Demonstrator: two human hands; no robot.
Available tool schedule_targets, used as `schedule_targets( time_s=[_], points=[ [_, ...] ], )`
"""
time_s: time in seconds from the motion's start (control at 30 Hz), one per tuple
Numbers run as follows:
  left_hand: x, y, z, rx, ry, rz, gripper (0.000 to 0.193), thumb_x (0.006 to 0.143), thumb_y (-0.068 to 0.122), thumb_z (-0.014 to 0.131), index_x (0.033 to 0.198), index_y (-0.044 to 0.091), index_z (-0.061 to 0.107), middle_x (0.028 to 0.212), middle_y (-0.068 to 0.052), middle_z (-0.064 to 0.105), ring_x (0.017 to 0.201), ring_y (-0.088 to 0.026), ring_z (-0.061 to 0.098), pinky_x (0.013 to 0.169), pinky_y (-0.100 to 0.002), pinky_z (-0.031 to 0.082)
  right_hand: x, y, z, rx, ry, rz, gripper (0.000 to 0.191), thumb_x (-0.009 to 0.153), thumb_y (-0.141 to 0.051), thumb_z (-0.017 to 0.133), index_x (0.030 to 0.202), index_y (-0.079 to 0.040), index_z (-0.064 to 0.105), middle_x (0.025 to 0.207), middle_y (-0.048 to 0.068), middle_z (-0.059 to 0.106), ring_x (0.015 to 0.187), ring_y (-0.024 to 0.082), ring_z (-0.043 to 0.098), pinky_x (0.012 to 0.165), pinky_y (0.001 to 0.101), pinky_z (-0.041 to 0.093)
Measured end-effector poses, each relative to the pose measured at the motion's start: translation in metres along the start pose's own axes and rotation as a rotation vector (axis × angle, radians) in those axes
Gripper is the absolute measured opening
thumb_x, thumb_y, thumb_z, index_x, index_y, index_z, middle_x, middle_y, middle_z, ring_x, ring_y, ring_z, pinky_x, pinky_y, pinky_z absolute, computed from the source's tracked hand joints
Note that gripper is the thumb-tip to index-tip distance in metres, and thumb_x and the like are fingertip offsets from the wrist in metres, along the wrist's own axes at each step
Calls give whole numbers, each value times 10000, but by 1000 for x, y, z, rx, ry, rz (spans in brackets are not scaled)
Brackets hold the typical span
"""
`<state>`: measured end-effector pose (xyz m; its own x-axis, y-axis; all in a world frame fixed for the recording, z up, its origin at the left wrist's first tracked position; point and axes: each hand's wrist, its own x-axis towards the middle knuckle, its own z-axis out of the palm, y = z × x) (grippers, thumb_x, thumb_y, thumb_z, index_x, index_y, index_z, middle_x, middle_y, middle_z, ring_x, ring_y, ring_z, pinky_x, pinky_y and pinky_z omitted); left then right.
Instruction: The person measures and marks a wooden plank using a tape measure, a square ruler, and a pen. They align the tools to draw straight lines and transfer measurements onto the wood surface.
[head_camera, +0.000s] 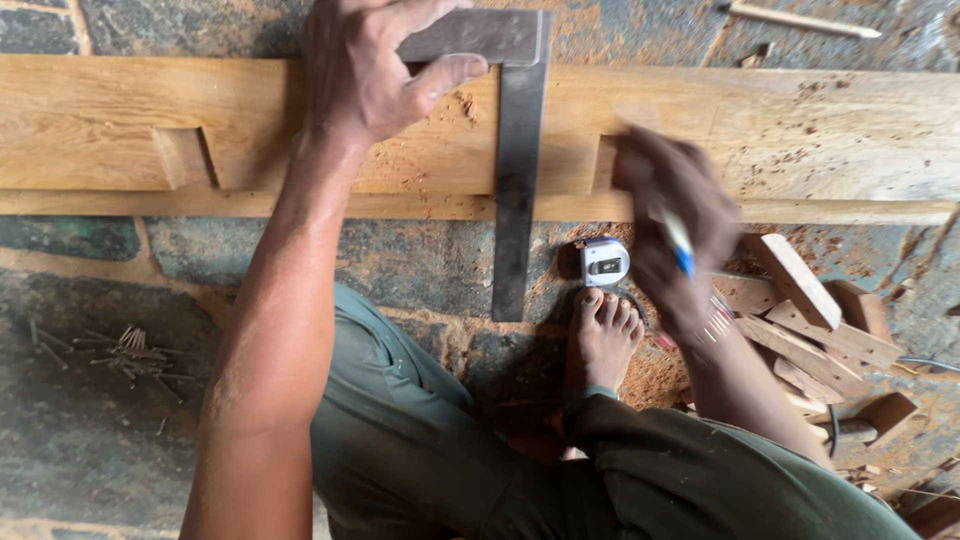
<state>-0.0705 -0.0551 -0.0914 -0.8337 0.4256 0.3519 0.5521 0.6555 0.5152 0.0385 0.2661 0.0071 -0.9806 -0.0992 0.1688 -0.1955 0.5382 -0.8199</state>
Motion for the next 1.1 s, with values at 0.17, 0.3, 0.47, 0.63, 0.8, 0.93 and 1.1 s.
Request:
schedule_targets(
  time_s=[0.17,0.3,0.47,0.63,0.8,0.93,1.1],
  points=[
    [4,2,-34,-190,-117,-140,448,1019,533,751,1215,131,779,1061,-81,764,989,-262,696,947,-435,536,-67,74,-107,-519,220,200,214,1161,-273,699,1223,-76,754,1095,85,778,839,168,655,707,303,494],
    [1,8,-60,-35,-159,-132,514,913,554,838,1187,121,794,1089,-93,734,1064,-272,635,978,-440,486,-137,121,-158,-867,-47,251,290,1071,-323,830,1213,-83,752,943,32,724,755,143,610,731,307,433],
    [-6,9,-63,-41,-228,-159,561,849,560,883,1169,103,818,1066,-125,715,1062,-286,619,981,-451,479,-167,130,-154,-873,-139,200,102,1096,-175,779,1102,-134,685,1014,4,757,904,134,675,851,284,492],
    [-10,-2,-53,-11,-115,-12,535,1022,557,742,1199,52,729,1080,-106,720,1052,-229,669,1025,-407,515,-125,62,-146,-870,25,-95,157,1066,-33,757,1216,-62,722,1171,94,790,1008,163,739,929,347,552],
    [-1,19,-25,-87,15,8,401,1046,440,729,1136,49,749,1047,-109,741,1006,-256,695,970,-452,531,-17,43,-69,-773,-5,-459,251,994,-79,818,1238,-126,784,1149,95,821,961,174,743,890,383,520],
    [6,51,-13,-124,7,18,311,990,361,875,1124,101,769,1198,-95,738,1152,-259,652,1076,-454,485,36,51,-21,-670,-168,-578,369,981,-273,795,1323,-140,755,1359,118,760,1214,223,623,951,374,481],
    [14,72,3,-73,-76,53,539,863,444,931,1217,79,751,1431,-137,608,1364,-303,511,1190,-550,336,31,40,-19,-580,-112,-446,508,787,-436,903,1141,-103,752,1226,101,753,1185,264,610,978,473,472]
  ],
)
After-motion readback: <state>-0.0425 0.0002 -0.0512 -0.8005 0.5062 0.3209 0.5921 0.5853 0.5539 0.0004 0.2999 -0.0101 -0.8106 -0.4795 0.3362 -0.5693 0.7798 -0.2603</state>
